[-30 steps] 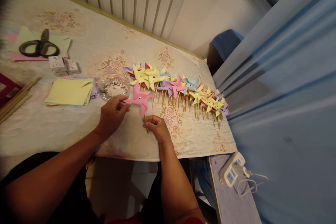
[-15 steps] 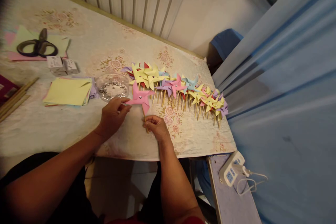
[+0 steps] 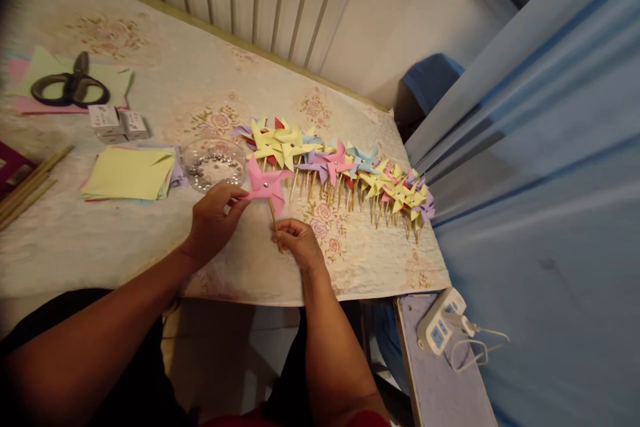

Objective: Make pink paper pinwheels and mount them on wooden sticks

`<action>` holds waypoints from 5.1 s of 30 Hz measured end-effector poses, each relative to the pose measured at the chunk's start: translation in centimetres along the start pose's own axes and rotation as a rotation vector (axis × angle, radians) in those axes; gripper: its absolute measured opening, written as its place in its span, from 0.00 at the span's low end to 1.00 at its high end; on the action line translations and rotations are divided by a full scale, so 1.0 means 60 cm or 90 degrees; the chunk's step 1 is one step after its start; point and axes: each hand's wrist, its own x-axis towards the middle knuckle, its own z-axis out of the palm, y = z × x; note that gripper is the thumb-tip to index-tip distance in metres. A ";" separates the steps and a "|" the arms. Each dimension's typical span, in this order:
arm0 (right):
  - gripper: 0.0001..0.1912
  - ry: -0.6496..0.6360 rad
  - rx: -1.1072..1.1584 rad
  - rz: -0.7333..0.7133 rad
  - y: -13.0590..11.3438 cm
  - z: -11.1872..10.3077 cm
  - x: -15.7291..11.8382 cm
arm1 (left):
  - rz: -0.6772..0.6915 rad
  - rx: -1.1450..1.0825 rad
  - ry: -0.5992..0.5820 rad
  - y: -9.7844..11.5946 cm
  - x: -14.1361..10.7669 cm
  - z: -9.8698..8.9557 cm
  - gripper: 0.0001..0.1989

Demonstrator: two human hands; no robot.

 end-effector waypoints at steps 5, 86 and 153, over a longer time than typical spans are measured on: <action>0.09 0.003 0.000 0.003 0.001 0.000 0.000 | -0.022 -0.006 -0.012 0.001 -0.001 0.002 0.04; 0.09 -0.003 -0.007 -0.001 0.005 0.007 -0.002 | -0.531 -0.568 -0.200 0.010 -0.005 0.050 0.09; 0.11 0.019 0.001 0.000 -0.001 0.003 0.001 | -0.364 -0.312 -0.040 0.005 0.000 0.014 0.14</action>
